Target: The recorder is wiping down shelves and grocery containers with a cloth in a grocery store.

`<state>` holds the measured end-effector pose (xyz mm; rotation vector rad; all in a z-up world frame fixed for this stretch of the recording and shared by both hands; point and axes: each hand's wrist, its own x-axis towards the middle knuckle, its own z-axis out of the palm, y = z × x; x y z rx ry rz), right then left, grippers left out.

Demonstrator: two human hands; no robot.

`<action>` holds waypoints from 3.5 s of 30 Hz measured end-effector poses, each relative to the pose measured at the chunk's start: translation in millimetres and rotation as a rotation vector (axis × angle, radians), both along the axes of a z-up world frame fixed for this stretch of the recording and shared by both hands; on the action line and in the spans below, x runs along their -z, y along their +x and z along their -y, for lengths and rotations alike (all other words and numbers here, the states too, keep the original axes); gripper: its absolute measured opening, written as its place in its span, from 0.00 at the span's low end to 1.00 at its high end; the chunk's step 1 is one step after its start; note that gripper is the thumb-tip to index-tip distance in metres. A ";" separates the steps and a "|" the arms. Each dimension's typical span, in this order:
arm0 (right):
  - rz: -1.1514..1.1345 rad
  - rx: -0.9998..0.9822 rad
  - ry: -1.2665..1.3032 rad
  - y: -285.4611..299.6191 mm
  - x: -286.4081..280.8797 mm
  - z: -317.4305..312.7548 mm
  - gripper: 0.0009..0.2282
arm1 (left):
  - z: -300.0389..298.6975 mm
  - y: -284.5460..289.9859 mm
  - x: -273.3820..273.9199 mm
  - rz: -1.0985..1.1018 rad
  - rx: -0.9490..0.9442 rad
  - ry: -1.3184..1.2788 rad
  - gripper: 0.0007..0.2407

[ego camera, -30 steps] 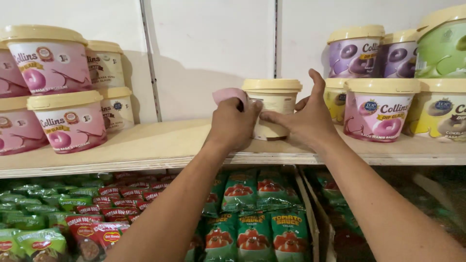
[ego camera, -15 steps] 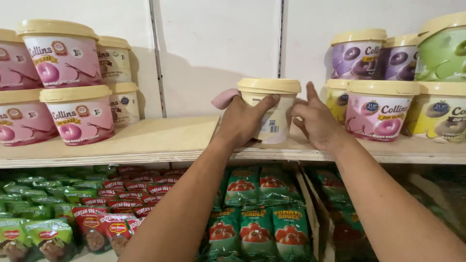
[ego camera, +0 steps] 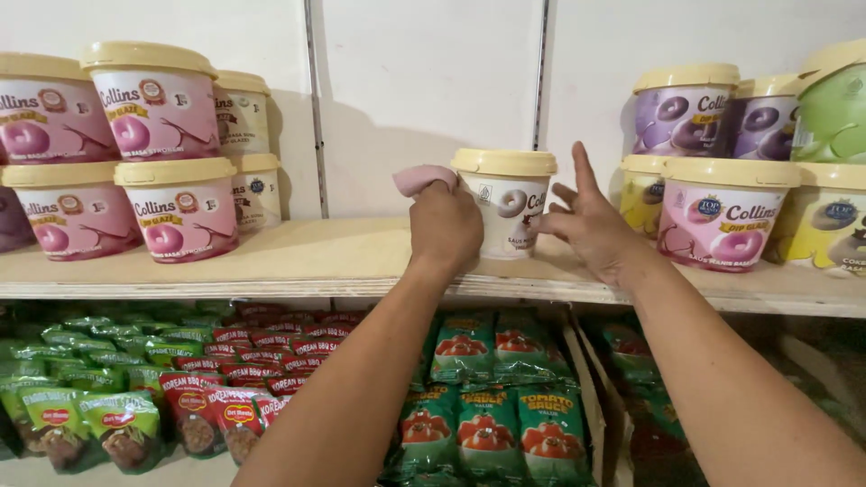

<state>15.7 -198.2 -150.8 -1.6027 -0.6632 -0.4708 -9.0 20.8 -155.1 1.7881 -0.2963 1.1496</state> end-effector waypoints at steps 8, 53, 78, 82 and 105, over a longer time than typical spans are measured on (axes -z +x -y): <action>-0.112 0.173 -0.246 -72.2 -25.8 -58.0 0.54 | -123.3 -29.9 -18.5 -0.036 -0.439 0.639 0.10; 0.043 0.678 -0.637 30.4 -51.2 -357.1 0.43 | -307.9 -75.3 52.6 0.192 -0.416 0.414 0.10; 0.196 0.722 -0.604 35.9 -45.8 -344.3 0.29 | -306.7 -74.0 52.7 0.226 -0.416 0.399 0.10; 0.146 0.754 -0.622 27.1 -48.3 -349.8 0.30 | -307.0 -73.7 54.2 0.157 -0.419 0.421 0.10; -0.168 0.277 -1.446 -40.9 -18.6 -300.1 0.39 | -302.7 -91.5 43.3 -0.023 -0.413 0.469 0.13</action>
